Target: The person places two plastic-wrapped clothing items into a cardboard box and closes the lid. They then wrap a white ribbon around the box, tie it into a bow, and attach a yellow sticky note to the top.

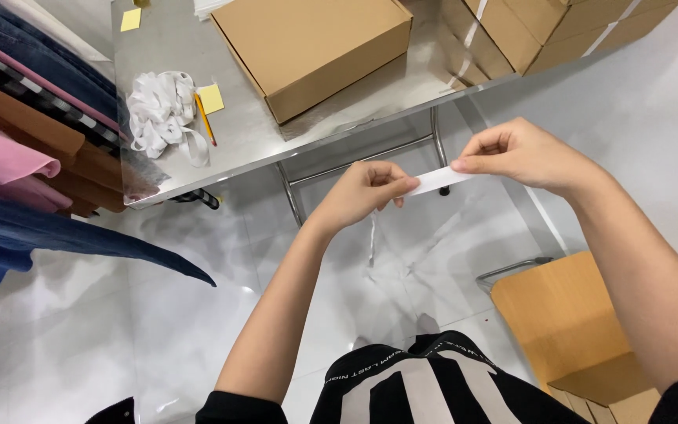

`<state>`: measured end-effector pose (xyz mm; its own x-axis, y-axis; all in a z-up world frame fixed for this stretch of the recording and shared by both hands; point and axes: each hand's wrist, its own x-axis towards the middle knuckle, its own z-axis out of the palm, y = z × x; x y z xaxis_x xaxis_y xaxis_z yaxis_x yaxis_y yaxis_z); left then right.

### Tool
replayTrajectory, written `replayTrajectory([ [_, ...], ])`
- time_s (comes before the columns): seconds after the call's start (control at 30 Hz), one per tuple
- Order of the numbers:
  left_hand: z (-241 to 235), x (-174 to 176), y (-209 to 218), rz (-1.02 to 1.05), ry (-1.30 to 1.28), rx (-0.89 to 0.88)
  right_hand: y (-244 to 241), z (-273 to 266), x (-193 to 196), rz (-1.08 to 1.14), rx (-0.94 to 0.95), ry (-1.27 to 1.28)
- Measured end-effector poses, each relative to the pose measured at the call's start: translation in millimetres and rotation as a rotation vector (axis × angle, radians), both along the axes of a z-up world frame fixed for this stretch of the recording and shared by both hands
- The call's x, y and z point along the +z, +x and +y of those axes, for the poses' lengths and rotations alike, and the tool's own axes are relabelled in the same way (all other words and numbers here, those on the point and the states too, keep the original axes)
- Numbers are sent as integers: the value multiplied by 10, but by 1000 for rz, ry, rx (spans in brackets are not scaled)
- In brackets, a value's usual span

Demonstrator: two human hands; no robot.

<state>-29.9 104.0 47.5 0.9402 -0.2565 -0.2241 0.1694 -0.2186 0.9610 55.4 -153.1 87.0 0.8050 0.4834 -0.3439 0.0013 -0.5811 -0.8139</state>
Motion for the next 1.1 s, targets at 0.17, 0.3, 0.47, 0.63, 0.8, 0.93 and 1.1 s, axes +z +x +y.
replayTrajectory([
  [0.17,401,-262,-55,13,19,30,178,-129,-292,-23,-30,-39],
  [0.3,834,-326,-126,55,121,89,274,-112,-350,-6,-117,-158],
  [0.47,1424,-417,-172,68,207,183,585,-149,-614,-26,-112,-183],
  [0.63,1909,-524,-115,65,210,243,840,3,-618,-16,-176,-225],
  [0.8,2281,-550,35,171,188,363,1363,144,-689,28,-66,-121],
  [0.93,2556,-669,331,127,156,405,2109,230,-939,76,39,-49],
  [1.1,2884,-773,984,205,209,458,3245,578,-1086,134,27,-187],
])
